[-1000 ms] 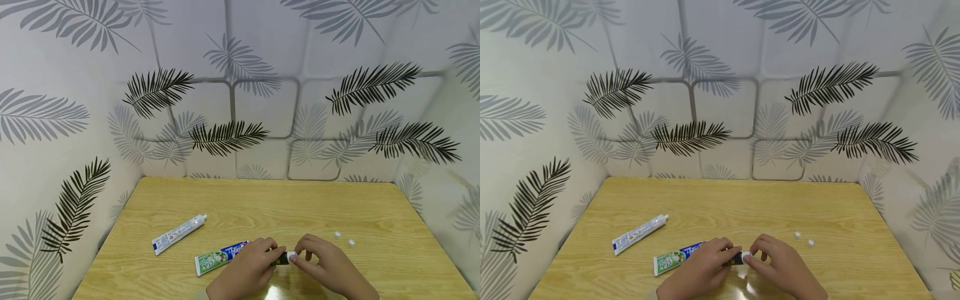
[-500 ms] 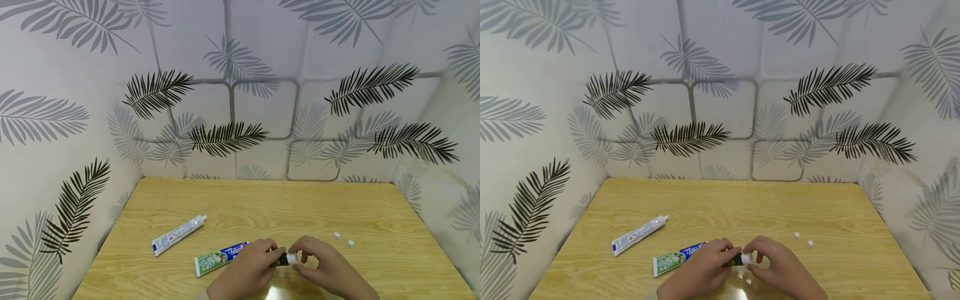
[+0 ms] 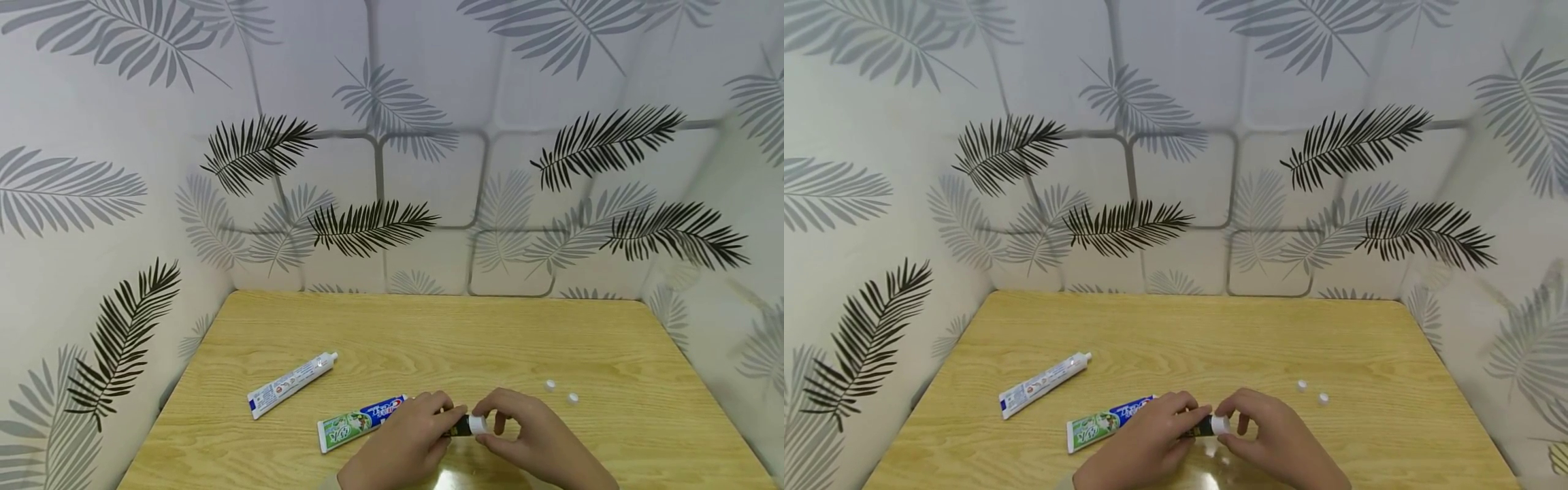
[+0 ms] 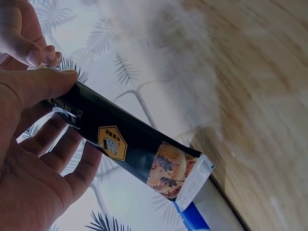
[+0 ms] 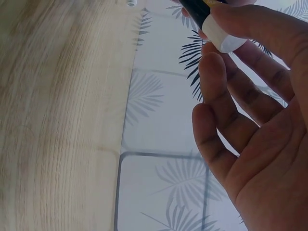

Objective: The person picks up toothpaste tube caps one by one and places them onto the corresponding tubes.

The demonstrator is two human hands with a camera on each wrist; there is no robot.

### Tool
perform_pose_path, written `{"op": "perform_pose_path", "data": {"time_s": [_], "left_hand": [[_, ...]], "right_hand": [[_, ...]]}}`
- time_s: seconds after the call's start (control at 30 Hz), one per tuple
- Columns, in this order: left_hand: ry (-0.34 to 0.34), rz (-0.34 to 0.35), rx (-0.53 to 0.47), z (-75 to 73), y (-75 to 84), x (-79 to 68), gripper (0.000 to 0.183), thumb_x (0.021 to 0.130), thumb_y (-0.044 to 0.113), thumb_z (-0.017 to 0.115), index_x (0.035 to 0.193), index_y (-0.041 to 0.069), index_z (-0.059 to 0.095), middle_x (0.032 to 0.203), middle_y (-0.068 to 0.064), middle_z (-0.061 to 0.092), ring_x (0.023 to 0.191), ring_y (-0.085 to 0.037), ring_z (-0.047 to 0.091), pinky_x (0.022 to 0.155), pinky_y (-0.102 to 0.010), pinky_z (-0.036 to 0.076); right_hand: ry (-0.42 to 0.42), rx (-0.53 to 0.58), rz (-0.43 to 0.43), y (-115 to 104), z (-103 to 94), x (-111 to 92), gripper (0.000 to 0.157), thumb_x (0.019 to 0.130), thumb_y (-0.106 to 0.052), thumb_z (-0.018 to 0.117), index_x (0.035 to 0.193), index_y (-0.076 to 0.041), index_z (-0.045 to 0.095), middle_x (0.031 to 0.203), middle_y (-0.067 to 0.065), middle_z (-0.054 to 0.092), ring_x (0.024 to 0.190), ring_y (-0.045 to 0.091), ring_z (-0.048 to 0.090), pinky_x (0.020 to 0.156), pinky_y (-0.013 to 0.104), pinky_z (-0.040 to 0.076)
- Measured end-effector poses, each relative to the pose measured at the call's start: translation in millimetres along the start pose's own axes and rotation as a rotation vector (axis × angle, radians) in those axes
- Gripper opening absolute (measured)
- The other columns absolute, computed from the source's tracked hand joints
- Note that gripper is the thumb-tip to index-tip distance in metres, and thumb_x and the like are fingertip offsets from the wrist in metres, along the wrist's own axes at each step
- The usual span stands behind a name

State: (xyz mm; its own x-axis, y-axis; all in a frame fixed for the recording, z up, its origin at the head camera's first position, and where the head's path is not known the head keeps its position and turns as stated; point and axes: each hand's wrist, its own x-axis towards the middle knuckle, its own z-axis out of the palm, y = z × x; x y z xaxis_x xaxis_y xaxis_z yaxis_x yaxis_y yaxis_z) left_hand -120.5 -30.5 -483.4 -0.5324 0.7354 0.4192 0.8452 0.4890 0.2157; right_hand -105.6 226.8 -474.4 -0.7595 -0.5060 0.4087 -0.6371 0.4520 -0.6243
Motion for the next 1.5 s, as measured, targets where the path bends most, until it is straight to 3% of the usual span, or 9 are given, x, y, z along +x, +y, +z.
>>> {"op": "perform_pose_path", "data": {"time_s": [0.27,0.53,0.7,1.07,1.5], "left_hand": [[0.002,-0.002,-0.004,1.4,-1.0,-0.7,0.038,0.100,0.011,0.070,0.138,0.011,0.071,0.110,0.005,0.066,0.090,-0.003,0.057,0.078,-0.012,0.044],[-0.003,-0.002,-0.003,3.6,-1.6,-0.5,0.038,0.100,0.011,0.070,0.138,0.012,0.072,0.107,0.006,0.065,0.088,-0.001,0.055,0.076,-0.011,0.043],[0.010,0.004,0.015,5.6,-0.8,-0.2,0.038,0.099,0.011,0.070,0.138,0.011,0.072,0.105,0.006,0.065,0.087,-0.002,0.055,0.077,-0.012,0.043],[-0.005,-0.003,-0.005,5.9,-0.7,-0.4,0.041,0.097,0.009,0.071,0.139,0.012,0.071,0.106,0.007,0.065,0.089,-0.001,0.054,0.077,-0.011,0.043],[-0.029,0.011,-0.010,4.2,1.9,0.6,0.041,0.094,0.006,0.072,0.135,0.012,0.073,0.103,0.006,0.065,0.084,-0.002,0.051,0.074,-0.010,0.041]], "right_hand": [[-0.007,0.025,0.004,0.0,-0.3,0.2,0.025,0.093,-0.017,0.083,0.113,-0.026,0.070,0.104,-0.010,0.073,0.079,0.001,0.062,0.065,0.027,0.056],[-0.046,0.059,0.102,-1.4,-1.3,1.1,0.017,0.096,-0.026,0.081,0.111,-0.027,0.072,0.103,-0.011,0.073,0.078,-0.001,0.060,0.057,0.023,0.053],[-0.048,0.052,0.121,-2.0,-1.4,1.3,0.016,0.097,-0.028,0.079,0.110,-0.028,0.072,0.102,-0.012,0.072,0.077,-0.002,0.060,0.054,0.023,0.051],[-0.039,-0.005,0.106,-0.9,0.4,0.6,0.017,0.096,-0.030,0.081,0.111,-0.029,0.071,0.102,-0.016,0.071,0.079,-0.002,0.059,0.065,0.026,0.054],[0.032,-0.040,0.097,-0.3,-0.7,2.0,0.015,0.094,-0.024,0.083,0.102,-0.030,0.071,0.099,-0.019,0.070,0.077,-0.002,0.058,0.065,0.027,0.054]]}}
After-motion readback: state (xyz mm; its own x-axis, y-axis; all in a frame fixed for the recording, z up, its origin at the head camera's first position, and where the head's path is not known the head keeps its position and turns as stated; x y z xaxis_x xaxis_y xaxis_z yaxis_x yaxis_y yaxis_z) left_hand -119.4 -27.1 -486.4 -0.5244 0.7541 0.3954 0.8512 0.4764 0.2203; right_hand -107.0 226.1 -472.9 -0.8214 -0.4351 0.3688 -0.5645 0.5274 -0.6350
